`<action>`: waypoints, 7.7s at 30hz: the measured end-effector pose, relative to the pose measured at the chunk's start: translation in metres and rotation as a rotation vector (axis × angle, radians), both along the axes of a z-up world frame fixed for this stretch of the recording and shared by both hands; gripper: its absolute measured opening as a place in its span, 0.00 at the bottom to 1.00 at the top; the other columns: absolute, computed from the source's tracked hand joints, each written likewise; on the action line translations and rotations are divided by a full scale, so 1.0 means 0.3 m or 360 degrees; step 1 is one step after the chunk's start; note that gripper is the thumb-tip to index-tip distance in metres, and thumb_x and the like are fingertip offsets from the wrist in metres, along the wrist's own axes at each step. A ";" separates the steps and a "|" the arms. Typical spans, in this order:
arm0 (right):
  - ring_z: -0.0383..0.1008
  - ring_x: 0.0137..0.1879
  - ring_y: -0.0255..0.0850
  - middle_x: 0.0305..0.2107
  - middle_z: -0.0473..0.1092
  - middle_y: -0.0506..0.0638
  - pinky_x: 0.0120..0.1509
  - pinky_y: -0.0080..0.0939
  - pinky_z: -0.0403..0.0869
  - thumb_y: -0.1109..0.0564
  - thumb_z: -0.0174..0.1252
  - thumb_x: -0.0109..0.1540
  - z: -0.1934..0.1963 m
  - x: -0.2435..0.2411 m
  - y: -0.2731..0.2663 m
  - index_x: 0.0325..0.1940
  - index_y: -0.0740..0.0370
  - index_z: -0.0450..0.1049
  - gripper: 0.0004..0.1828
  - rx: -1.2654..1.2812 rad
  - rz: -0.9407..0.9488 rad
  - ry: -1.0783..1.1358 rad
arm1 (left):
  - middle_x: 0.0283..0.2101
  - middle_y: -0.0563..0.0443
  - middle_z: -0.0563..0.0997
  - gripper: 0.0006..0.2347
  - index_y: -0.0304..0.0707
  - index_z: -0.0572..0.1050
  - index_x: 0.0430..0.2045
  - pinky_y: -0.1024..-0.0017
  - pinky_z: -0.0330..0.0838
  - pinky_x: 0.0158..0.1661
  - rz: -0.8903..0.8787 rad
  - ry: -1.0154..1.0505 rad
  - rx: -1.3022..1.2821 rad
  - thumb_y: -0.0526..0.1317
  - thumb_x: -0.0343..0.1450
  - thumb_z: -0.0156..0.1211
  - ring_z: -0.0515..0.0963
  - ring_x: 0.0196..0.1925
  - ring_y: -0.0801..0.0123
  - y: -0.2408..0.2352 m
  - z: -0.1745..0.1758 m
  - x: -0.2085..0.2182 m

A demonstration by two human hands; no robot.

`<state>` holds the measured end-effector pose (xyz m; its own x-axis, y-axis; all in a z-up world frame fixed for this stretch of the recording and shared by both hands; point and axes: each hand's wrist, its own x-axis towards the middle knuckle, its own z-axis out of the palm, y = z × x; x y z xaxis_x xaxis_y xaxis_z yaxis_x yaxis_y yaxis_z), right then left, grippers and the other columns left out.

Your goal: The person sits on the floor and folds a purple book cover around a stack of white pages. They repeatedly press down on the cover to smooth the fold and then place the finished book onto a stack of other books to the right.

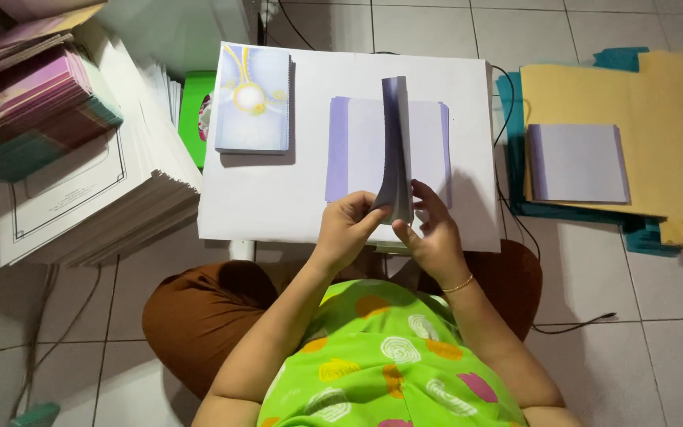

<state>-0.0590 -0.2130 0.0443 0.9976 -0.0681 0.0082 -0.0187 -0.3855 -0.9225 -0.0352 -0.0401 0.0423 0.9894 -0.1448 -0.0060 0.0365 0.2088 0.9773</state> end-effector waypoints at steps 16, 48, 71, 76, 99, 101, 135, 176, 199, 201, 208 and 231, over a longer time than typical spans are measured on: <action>0.74 0.44 0.45 0.41 0.70 0.57 0.49 0.46 0.76 0.45 0.44 0.73 -0.097 0.066 -0.024 0.61 0.65 0.67 0.23 0.0123 -0.0283 0.0008 | 0.20 0.52 0.77 0.04 0.35 0.79 0.29 0.76 0.72 0.31 0.0381 -0.0106 0.0131 0.35 0.69 0.68 0.73 0.26 0.74 0.108 -0.093 0.086; 0.76 0.46 0.42 0.46 0.76 0.48 0.43 0.42 0.76 0.49 0.62 0.66 -0.382 0.282 -0.210 0.57 0.54 0.75 0.17 0.1228 -0.0464 0.0333 | 0.36 0.50 0.81 0.20 0.38 0.73 0.51 0.76 0.76 0.35 0.0572 0.0190 0.0415 0.42 0.67 0.71 0.79 0.33 0.74 0.177 -0.163 0.184; 0.58 0.73 0.58 0.63 0.68 0.53 0.66 0.57 0.63 0.65 0.55 0.57 -0.171 0.180 -0.156 0.65 0.52 0.73 0.31 -0.1400 0.0044 -0.0692 | 0.58 0.39 0.71 0.23 0.39 0.69 0.57 0.55 0.67 0.56 0.0506 -0.0937 0.1904 0.42 0.68 0.66 0.70 0.62 0.49 -0.006 -0.177 0.380; 0.56 0.77 0.52 0.63 0.70 0.46 0.70 0.51 0.58 0.69 0.47 0.59 -0.230 0.215 -0.138 0.65 0.46 0.74 0.33 -0.1402 0.0281 -0.0649 | 0.75 0.34 0.55 0.30 0.36 0.57 0.71 0.43 0.42 0.69 0.0094 -0.0397 0.2245 0.55 0.77 0.43 0.49 0.77 0.41 -0.045 -0.210 0.452; 0.34 0.82 0.56 0.77 0.40 0.63 0.80 0.65 0.36 0.42 0.35 0.71 -0.170 0.323 0.053 0.80 0.64 0.43 0.38 -0.1399 0.0274 0.0081 | 0.76 0.35 0.51 0.29 0.35 0.53 0.73 0.46 0.38 0.71 0.0101 -0.0345 0.2143 0.51 0.76 0.36 0.45 0.79 0.47 -0.043 -0.190 0.444; 0.34 0.82 0.55 0.77 0.39 0.62 0.79 0.65 0.36 0.41 0.34 0.71 -0.177 0.234 0.018 0.80 0.63 0.43 0.37 -0.1411 0.0291 0.0088 | 0.76 0.34 0.51 0.29 0.35 0.53 0.73 0.46 0.38 0.71 0.0118 -0.0364 0.2148 0.51 0.76 0.36 0.45 0.79 0.47 -0.045 -0.231 0.453; 0.35 0.83 0.54 0.77 0.39 0.62 0.81 0.59 0.38 0.45 0.35 0.71 -0.175 0.327 0.071 0.80 0.64 0.44 0.36 -0.1451 0.0321 0.0040 | 0.75 0.32 0.54 0.29 0.32 0.57 0.71 0.48 0.42 0.70 0.0226 -0.0419 0.2117 0.51 0.75 0.39 0.50 0.78 0.48 -0.042 -0.219 0.444; 0.34 0.83 0.54 0.77 0.39 0.61 0.80 0.62 0.36 0.41 0.33 0.71 -0.164 0.265 0.028 0.80 0.62 0.42 0.38 -0.1440 0.0259 0.0128 | 0.74 0.32 0.56 0.29 0.31 0.58 0.70 0.47 0.43 0.70 0.0281 -0.0435 0.2142 0.50 0.74 0.40 0.51 0.78 0.47 -0.053 -0.229 0.433; 0.31 0.83 0.52 0.78 0.36 0.57 0.78 0.72 0.32 0.40 0.31 0.72 -0.214 0.586 0.040 0.81 0.58 0.41 0.36 -0.1425 0.0293 0.0129 | 0.74 0.32 0.55 0.29 0.31 0.58 0.70 0.47 0.42 0.70 0.0277 -0.0452 0.2130 0.50 0.75 0.41 0.50 0.78 0.47 -0.041 -0.248 0.450; 0.31 0.83 0.50 0.78 0.37 0.56 0.79 0.70 0.34 0.40 0.31 0.72 -0.243 0.728 0.022 0.81 0.58 0.42 0.36 -0.1498 0.0203 0.0148 | 0.74 0.33 0.57 0.28 0.31 0.59 0.69 0.48 0.43 0.70 0.0280 -0.0448 0.2129 0.49 0.75 0.40 0.52 0.78 0.48 -0.042 -0.238 0.444; 0.32 0.83 0.50 0.78 0.38 0.58 0.80 0.65 0.35 0.42 0.32 0.72 -0.210 0.643 0.061 0.81 0.61 0.43 0.35 -0.1459 0.0082 0.0180 | 0.73 0.33 0.58 0.28 0.31 0.59 0.69 0.48 0.44 0.70 0.0327 -0.0442 0.2135 0.49 0.75 0.41 0.53 0.77 0.48 -0.053 -0.226 0.439; 0.31 0.83 0.55 0.78 0.38 0.60 0.76 0.73 0.29 0.42 0.33 0.71 -0.204 0.144 0.042 0.80 0.61 0.44 0.37 -0.1389 0.0220 0.0129 | 0.74 0.33 0.57 0.29 0.31 0.58 0.70 0.48 0.42 0.70 0.0272 -0.0404 0.2116 0.50 0.75 0.40 0.52 0.78 0.49 -0.042 -0.227 0.434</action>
